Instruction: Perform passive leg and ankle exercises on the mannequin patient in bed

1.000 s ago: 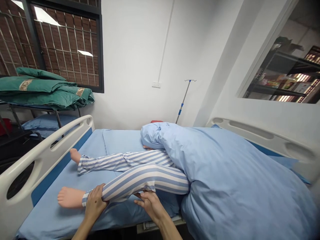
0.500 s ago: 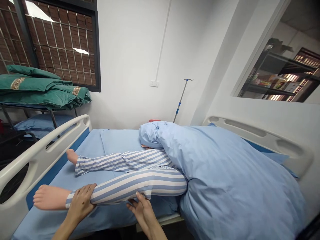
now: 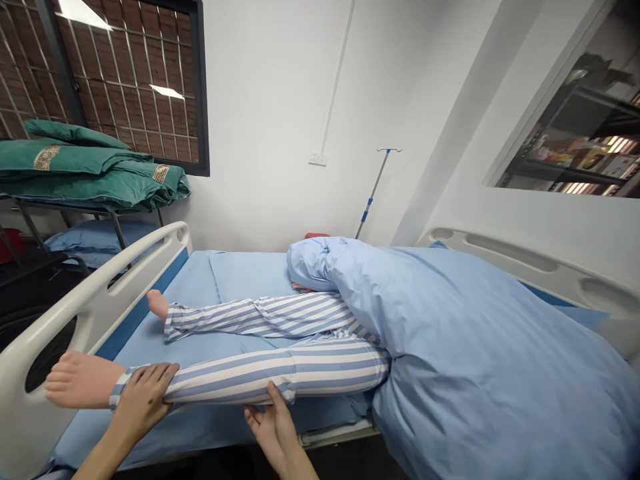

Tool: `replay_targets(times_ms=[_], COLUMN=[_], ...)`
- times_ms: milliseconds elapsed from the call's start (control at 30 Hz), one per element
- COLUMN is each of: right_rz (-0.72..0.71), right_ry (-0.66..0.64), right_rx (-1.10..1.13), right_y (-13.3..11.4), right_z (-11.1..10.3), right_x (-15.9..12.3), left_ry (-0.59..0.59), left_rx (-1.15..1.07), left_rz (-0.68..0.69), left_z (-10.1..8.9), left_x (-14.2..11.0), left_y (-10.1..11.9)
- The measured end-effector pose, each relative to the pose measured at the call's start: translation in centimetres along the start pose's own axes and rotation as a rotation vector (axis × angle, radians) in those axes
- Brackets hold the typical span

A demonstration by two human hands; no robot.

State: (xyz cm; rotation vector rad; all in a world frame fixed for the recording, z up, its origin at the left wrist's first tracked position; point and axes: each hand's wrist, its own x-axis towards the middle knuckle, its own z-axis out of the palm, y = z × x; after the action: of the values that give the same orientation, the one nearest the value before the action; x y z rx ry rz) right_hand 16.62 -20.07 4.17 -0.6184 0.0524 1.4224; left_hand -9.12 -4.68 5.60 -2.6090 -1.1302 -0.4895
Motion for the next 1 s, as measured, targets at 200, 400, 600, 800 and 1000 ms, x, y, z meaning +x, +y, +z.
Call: replay_targets(times_ms=[200, 400, 600, 800, 1000], right_rz=[0.003, 0.025, 0.032, 0.047, 0.070], right_ry=[0.029, 0.061, 0.078, 0.090, 0.119], right_rx=[0.009, 0.012, 0.038, 0.055, 0.083], right_y=[1.3, 2.7, 3.2, 4.0, 4.7], right_z=[-0.4, -1.0, -1.6, -2.1, -2.5], right_x=[1.0, 2.3, 3.5, 4.4, 4.9], left_ry=[-0.013, -0.046, -0.088, -0.114, -0.167], left_rx=[0.015, 0.041, 0.049, 0.034, 0.042], left_rz=[0.017, 0.028, 0.035, 0.039, 0.043], left_z=[0.3, 1.1, 2.9, 3.9, 5.1], left_x=[0.0, -0.2, -0.3, -0.3, -0.4], left_y=[-0.7, -1.5, -2.4, -3.0, -3.2])
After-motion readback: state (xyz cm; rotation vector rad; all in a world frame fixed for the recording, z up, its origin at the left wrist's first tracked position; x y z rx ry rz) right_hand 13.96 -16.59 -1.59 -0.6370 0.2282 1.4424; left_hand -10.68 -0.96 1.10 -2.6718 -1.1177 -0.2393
